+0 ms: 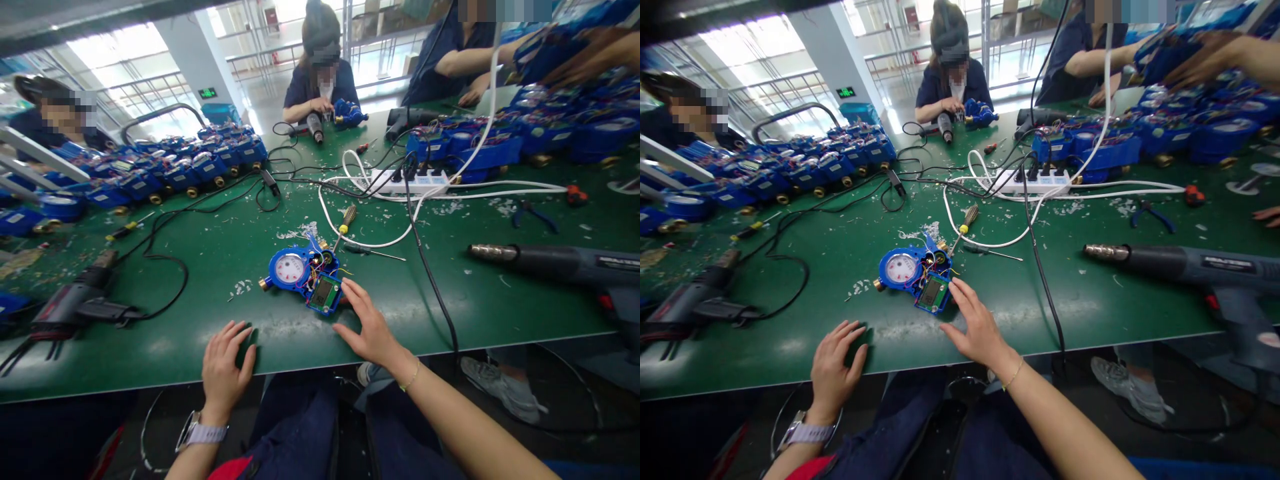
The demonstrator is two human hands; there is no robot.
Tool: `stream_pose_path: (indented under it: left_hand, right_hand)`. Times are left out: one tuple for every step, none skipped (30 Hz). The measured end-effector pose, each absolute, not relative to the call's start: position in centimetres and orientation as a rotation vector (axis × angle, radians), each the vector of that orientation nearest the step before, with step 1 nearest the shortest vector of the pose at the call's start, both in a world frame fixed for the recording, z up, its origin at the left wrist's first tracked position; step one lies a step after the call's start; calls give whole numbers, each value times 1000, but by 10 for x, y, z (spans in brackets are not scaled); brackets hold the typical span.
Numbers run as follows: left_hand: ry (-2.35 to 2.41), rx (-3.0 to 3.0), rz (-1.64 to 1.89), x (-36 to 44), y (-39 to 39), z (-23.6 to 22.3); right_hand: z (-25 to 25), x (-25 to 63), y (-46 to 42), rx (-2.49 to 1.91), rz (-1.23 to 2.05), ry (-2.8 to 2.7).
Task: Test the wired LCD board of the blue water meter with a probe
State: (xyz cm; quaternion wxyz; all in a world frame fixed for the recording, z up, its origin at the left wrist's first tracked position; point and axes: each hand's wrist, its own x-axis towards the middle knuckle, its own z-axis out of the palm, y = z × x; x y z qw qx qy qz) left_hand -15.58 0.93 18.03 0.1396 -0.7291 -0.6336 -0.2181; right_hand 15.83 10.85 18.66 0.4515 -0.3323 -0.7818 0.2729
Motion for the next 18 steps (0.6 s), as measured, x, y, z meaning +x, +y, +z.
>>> stream_pose_path:
  left_hand:
    - [-1830,-2110,-629,-156,9,181]
    - [-1830,-2112,-627,-156,9,181]
    - [-1830,-2113,-627,-156,9,181]
    - [-1830,-2113,-627,-156,9,180]
    - [-1829,-2114,-631,-156,9,180]
    - [-1827,-2117,-633,-156,9,179]
    - [-1823,-2119,-635,-156,9,179]
    - [-1820,-2121,-639,-156,9,179]
    - [-1821,-2123,-641,-156,9,179]
    - [-1822,-2126,-643,-156,10,179]
    - [-1823,-2128,-645,-156,10,179]
    - [-1825,-2128,-646,-156,10,180]
    - [-1825,-2127,-647,-155,10,180]
    - [-1822,-2128,-646,-155,10,181]
    - [-1820,-2128,-645,-155,10,181]
    - [-1818,-2128,-644,-155,10,182]
    - [-1816,-2128,-644,-155,10,182]
    - [-1815,-2130,-645,-155,10,182]
  right_hand:
    - [187,158,108,-820,678,-1930]
    - [186,158,108,-819,682,-1928]
    - [186,158,108,-819,684,-1926]
    - [186,158,108,-819,685,-1923]
    - [186,158,108,-820,686,-1921]
    - [185,158,108,-822,689,-1920]
    - [185,159,107,-823,694,-1919]
    - [184,159,107,-823,701,-1919]
    - [184,159,107,-823,709,-1919]
    - [184,159,106,-825,717,-1918]
    - [184,159,106,-826,724,-1916]
    - [184,159,106,-826,729,-1912]
    - [184,159,106,-824,733,-1908]
    - [184,159,106,-820,734,-1905]
    - [184,159,106,-817,734,-1904]
    - [184,159,106,-813,734,-1904]
    - [184,159,106,-810,734,-1905]
    - [185,159,106,-809,732,-1905]
